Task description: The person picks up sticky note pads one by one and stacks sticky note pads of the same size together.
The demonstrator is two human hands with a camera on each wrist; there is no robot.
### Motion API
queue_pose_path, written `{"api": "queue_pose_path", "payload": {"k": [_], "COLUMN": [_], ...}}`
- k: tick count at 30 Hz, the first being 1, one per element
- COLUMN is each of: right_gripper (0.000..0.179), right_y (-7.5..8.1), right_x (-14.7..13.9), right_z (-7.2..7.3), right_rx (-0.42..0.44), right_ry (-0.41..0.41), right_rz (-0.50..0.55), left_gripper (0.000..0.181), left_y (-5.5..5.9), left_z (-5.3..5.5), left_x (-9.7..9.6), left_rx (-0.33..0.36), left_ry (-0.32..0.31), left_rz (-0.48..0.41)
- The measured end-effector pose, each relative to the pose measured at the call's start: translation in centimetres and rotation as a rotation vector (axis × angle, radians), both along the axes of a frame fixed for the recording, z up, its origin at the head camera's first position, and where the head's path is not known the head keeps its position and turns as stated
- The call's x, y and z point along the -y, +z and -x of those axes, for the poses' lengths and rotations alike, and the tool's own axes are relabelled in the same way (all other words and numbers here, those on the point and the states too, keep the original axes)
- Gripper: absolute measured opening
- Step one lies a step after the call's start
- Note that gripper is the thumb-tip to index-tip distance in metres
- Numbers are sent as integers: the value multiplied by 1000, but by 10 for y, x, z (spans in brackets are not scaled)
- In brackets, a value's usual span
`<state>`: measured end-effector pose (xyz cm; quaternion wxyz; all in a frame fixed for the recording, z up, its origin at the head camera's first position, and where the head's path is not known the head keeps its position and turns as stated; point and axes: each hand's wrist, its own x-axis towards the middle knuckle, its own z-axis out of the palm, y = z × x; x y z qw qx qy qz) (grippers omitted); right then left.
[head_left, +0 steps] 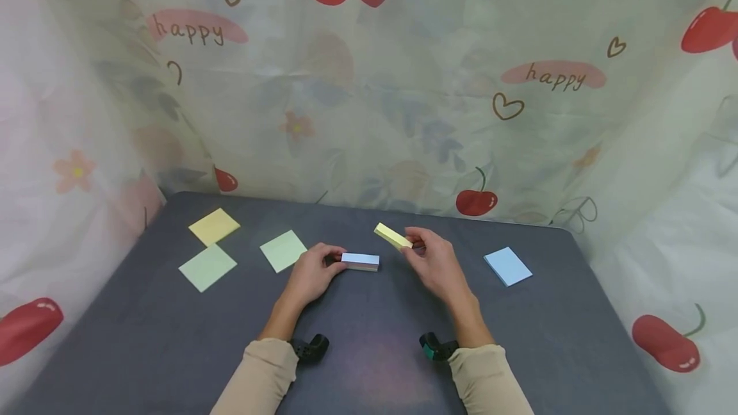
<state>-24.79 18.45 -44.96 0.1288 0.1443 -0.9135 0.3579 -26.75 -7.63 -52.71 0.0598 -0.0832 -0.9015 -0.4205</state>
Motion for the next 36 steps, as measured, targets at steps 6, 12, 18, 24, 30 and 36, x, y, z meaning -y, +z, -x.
{"api": "queue_pose_path", "payload": {"k": [6, 12, 18, 24, 30, 36], "right_gripper": [37, 39, 38, 36, 36, 37], "right_y": [-4, -7, -12, -16, -19, -19], "right_x": [15, 26, 33, 36, 36, 36], "right_z": [2, 4, 4, 4, 6, 3], "right_rx": [38, 76, 80, 66, 83, 75], "right_ry": [43, 48, 64, 89, 71, 76], "right_rz": [59, 105, 124, 123, 105, 88], "left_gripper": [24, 24, 24, 26, 26, 27], "left_y": [0, 3, 4, 4, 4, 6], "left_z": [-1, -1, 0, 0, 0, 1], "left_x": [0, 0, 0, 1, 1, 2], "left_rx": [15, 5, 0, 16, 26, 38], "left_ry": [-4, -1, -8, -11, -7, -22], "left_rz": [4, -5, 2, -1, -4, -8]}}
